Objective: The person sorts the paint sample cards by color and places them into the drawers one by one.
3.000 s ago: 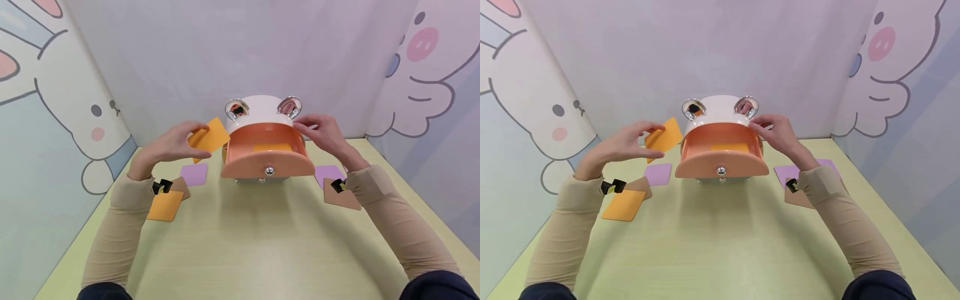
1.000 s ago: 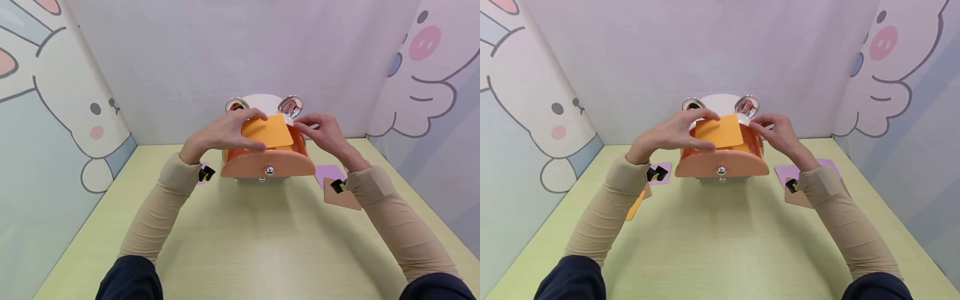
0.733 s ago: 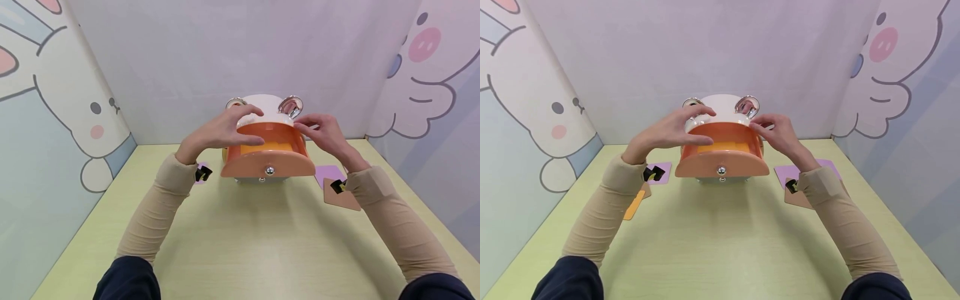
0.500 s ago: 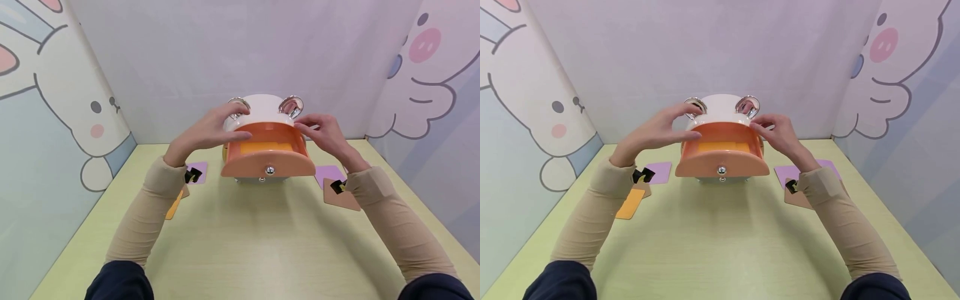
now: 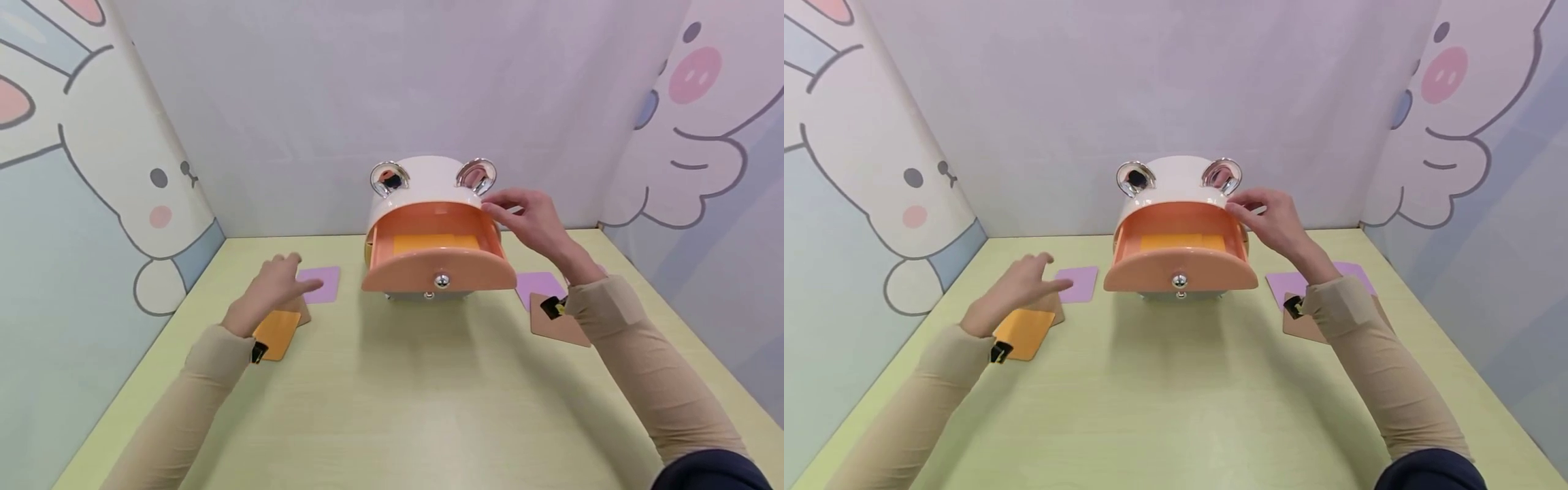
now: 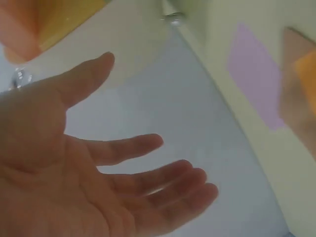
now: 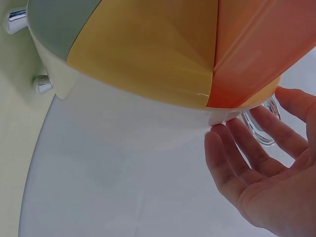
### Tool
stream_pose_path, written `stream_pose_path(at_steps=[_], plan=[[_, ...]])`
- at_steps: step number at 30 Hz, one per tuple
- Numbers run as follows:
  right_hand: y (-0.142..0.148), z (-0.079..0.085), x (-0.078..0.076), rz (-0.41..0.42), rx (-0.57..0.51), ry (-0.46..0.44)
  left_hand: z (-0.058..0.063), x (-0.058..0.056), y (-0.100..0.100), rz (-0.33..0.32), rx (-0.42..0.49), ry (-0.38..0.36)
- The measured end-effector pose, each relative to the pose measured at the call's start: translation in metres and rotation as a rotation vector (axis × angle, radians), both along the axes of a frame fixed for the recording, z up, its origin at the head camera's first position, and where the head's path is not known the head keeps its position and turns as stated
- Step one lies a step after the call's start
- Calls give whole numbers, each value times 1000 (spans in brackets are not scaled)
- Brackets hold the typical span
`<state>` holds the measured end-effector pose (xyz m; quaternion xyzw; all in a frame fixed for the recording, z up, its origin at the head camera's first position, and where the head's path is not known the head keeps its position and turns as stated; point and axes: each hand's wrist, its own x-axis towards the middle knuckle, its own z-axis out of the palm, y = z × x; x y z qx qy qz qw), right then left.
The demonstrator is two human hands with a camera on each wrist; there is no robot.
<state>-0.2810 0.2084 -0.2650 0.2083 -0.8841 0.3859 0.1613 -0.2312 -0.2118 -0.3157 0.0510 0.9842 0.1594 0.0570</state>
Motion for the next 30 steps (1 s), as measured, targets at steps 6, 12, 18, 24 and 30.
stream_pose_path(at_steps=[6,12,18,24,30], plan=[[0,-1,1,-4,-15,6,-33,16,-25,114,-62,-152],[0,-1,0,2,-18,1,-51,33,-41,136,-84,-206],[0,1,1,-2,-15,-12,-59,37,-42,128,-130,-198],[1,0,0,5,-13,-7,-59,36,-43,144,-154,-236],[1,-1,-1,6,-5,13,-57,34,-44,153,-148,-245]])
